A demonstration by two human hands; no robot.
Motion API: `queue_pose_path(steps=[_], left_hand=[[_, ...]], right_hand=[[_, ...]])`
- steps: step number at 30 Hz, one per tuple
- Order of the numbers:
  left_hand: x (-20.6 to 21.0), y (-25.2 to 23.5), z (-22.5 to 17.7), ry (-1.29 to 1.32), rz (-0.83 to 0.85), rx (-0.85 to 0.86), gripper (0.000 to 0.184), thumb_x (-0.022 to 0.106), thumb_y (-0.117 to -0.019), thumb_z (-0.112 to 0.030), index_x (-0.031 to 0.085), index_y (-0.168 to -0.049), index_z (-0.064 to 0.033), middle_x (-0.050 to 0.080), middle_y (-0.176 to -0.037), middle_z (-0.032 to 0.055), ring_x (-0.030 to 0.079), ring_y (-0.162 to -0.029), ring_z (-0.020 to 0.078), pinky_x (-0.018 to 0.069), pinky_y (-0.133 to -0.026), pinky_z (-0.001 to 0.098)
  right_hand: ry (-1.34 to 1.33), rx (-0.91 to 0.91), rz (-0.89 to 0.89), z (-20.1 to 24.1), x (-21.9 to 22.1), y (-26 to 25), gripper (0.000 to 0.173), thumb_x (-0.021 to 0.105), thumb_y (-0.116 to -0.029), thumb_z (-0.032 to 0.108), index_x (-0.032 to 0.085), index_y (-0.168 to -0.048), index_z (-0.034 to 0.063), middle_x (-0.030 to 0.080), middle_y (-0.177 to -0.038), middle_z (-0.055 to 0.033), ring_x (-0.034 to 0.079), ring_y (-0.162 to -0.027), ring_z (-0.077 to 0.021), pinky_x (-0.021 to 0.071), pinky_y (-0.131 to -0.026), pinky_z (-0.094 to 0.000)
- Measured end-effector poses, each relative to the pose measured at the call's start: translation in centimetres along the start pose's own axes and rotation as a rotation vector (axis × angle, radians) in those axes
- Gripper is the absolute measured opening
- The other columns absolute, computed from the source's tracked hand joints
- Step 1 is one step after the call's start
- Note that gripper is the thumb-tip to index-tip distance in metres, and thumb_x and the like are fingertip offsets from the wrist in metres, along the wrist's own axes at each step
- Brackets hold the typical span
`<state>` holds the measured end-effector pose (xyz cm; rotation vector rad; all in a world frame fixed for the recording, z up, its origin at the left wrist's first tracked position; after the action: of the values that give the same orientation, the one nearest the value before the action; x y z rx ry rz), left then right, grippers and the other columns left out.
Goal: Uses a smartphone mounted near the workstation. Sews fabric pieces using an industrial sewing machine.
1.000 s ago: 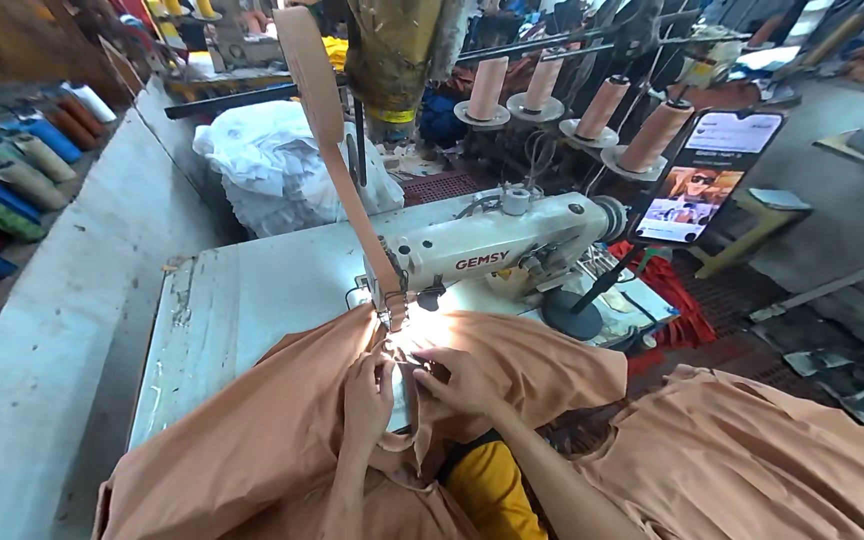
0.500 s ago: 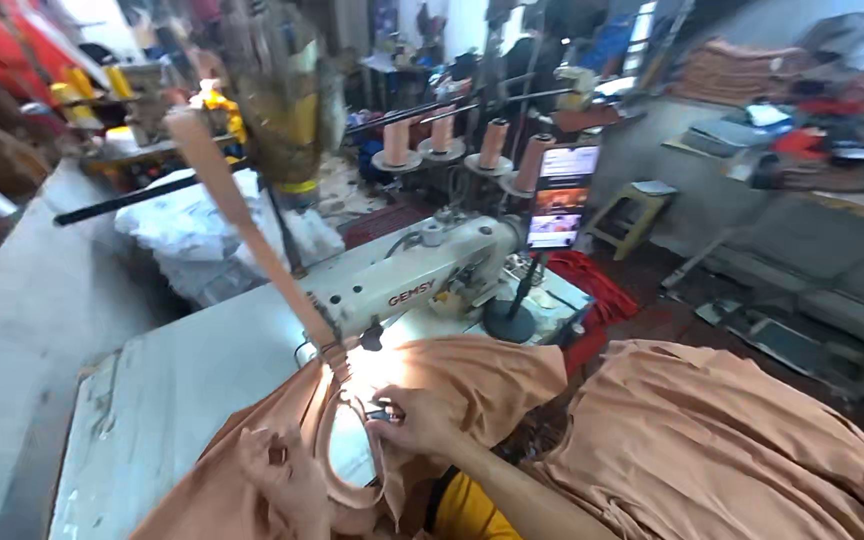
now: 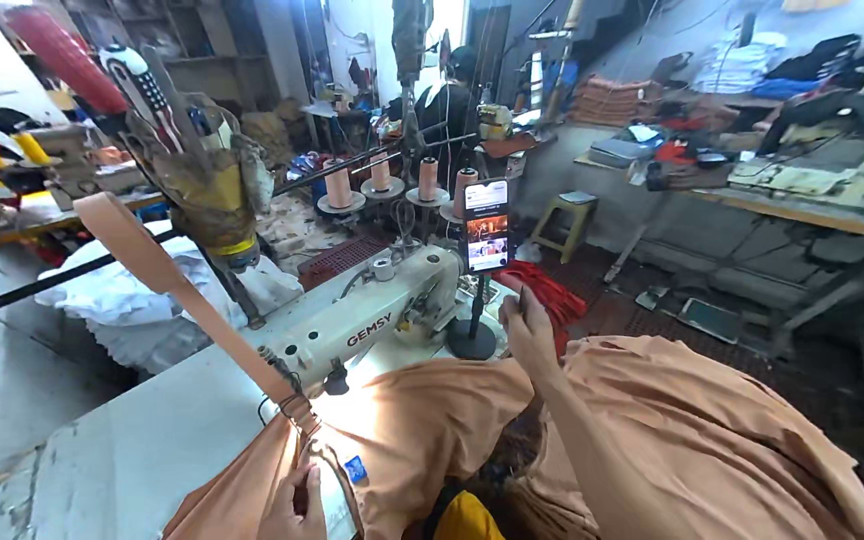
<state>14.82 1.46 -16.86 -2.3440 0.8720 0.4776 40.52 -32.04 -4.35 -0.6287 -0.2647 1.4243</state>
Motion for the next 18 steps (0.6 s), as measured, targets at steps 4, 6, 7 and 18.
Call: queue_pose_path(steps=[4,6,7,18], left_hand=[[0.0,0.0,-0.1,-0.012,0.004,0.014,0.023,0.065,-0.0987,-0.018,0.073,-0.107,0.0030,0.073,-0.094,0.0145,0.070,-0.084,0.0156,0.0580,-0.081,0.0339],[-0.1,0.1,-0.2,-0.006,-0.004,0.009,0.023,0.065,-0.0982,-0.017,0.073,-0.106,0.0036,0.073,-0.092,0.0146,0.069,-0.082,0.0158,0.0578,-0.080,0.0342],[-0.1,0.1,-0.2,-0.003,-0.003,0.008,0.024,0.064,-0.0984,-0.017,0.072,-0.106,0.0037,0.072,-0.091,0.0141,0.069,-0.081,0.0151,0.0577,-0.079,0.0334],[0.3,-0.2,0.9,-0.015,0.066,0.011,0.031,0.060,-0.1034,-0.025,0.072,-0.112,0.0022,0.073,-0.100,0.0145,0.070,-0.089,0.0145,0.0577,-0.085,0.0321]], right_hand=[[0.018,0.032,0.074,0.1,-0.7,-4.3,0.037,0.044,-0.1061,0.014,0.055,-0.140,0.0063,0.061,-0.081,-0.0052,0.055,-0.063,-0.0105,0.0491,-0.060,-0.0293],[0.006,0.053,0.082,0.1,-0.5,-5.6,0.038,0.046,-0.1068,0.014,0.054,-0.143,0.0097,0.063,-0.086,-0.0076,0.056,-0.065,-0.0122,0.0502,-0.061,-0.0308],[0.007,0.044,0.077,0.3,-0.4,-5.9,0.041,0.046,-0.1072,0.014,0.051,-0.148,0.0122,0.065,-0.091,-0.0088,0.060,-0.068,-0.0126,0.0531,-0.065,-0.0310],[0.067,-0.058,0.069,-0.4,1.3,-3.5,0.041,0.046,-0.1053,0.013,0.055,-0.145,0.0072,0.064,-0.082,-0.0042,0.060,-0.067,-0.0076,0.0530,-0.065,-0.0257]])
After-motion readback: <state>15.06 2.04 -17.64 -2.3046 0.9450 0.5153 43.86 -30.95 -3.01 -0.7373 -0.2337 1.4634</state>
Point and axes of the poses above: each hand's wrist, its own y-axis away from the middle knuckle, its own x-axis out of the palm, z = x × y, the point moved 4 cm from there along -y, towards the middle knuckle
